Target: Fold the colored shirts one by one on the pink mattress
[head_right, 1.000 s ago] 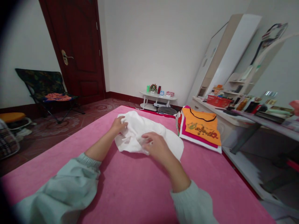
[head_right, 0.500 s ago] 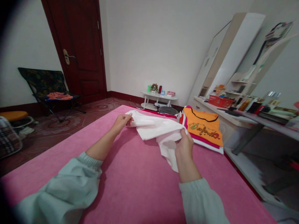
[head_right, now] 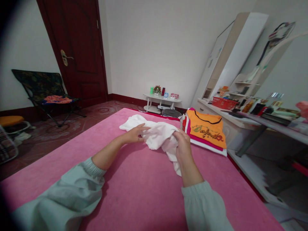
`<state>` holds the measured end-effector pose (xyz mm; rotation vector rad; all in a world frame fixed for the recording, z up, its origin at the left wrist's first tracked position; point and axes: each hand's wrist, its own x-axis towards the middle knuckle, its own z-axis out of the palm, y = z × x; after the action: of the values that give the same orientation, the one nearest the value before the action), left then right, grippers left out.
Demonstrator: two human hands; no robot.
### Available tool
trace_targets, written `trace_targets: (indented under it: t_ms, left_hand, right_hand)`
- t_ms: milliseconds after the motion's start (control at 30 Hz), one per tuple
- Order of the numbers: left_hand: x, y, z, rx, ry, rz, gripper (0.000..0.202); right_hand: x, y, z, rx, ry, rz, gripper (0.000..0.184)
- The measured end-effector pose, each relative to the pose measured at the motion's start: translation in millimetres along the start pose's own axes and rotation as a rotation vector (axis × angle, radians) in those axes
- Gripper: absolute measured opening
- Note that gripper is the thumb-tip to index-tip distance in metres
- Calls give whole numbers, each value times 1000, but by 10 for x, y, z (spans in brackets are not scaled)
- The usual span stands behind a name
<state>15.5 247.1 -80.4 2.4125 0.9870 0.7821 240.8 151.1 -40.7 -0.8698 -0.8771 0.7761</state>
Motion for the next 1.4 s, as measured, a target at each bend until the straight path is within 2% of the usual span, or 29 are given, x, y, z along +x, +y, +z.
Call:
trace_targets:
  t_ms: [100,133,200,267,333,433,533,600,667,733,833,867,900,933,1000,1033,1100,1200,1300,1367,1400]
  left_hand:
    - [31,189,-3,-109,101,97,59]
    - [37,256,3,-148,107,103,53]
    - [39,377,31,-158,43,80,45]
    - [34,464,73,-31,-38,39,44]
    - [35,505,101,139,-22,3,37]
    - [56,504,22,203,203,-45,11]
    - [57,529,-263,64,582,-46,26]
    - [21,631,-509,-9,821,7,31]
    - [-40,814,-712,-23,966,78,29]
    - [-109,1046,-818,7,1009,158,27]
    - [-179,1370,-791,37,902,272,27]
    - [-187,1449,-752,21,838,293,26]
    - [-187,1508,-710,-11,768,301,26]
    - [-182,1548,-669,-54,693,297,24]
    - [-161,1575,-604,-139,539,262,19]
    - [-150,1567,-579,-158,461,241,16]
    - [-139,1525,-531,-101,299,198,16]
    - [-141,1422,-419,163,100,78,24]
    - [-118,1297,-264,287,-15,-11,21]
    - [-62,1221,-197,168,-29,16,11]
    - [-24,1192,-190,50,12,21,8]
  right_hand:
    - [-16,-113,82,221,51,47,22]
    - [-13,-142,94,273,63,46,23]
    - [-13,-187,115,332,54,51,23]
    - [-32,-217,147,357,31,68,23]
    - [-61,-243,186,366,10,75,22]
    - [-62,-277,191,365,0,39,25]
    - [23,-292,80,322,60,-24,29]
    - [79,-293,-8,209,73,-14,29]
    - [80,-308,-43,56,-13,27,28]
    - [5,-352,9,-100,-197,11,39]
    - [-193,-450,202,-281,-424,-131,75]
    - [-254,-475,266,-323,-456,-168,77]
    - [-299,-490,316,-358,-466,-189,69]
    - [-324,-496,347,-384,-454,-196,53]
    - [-308,-483,345,-387,-367,-194,23]
    - [-271,-472,316,-353,-302,-187,18]
    - [-173,-456,229,-218,-152,-175,20]
    - [-49,-472,117,-6,36,-182,23]
    - [-6,-515,84,103,156,-221,22]
    - [5,-539,88,131,188,-253,21]
    - [13,-548,90,141,196,-267,21]
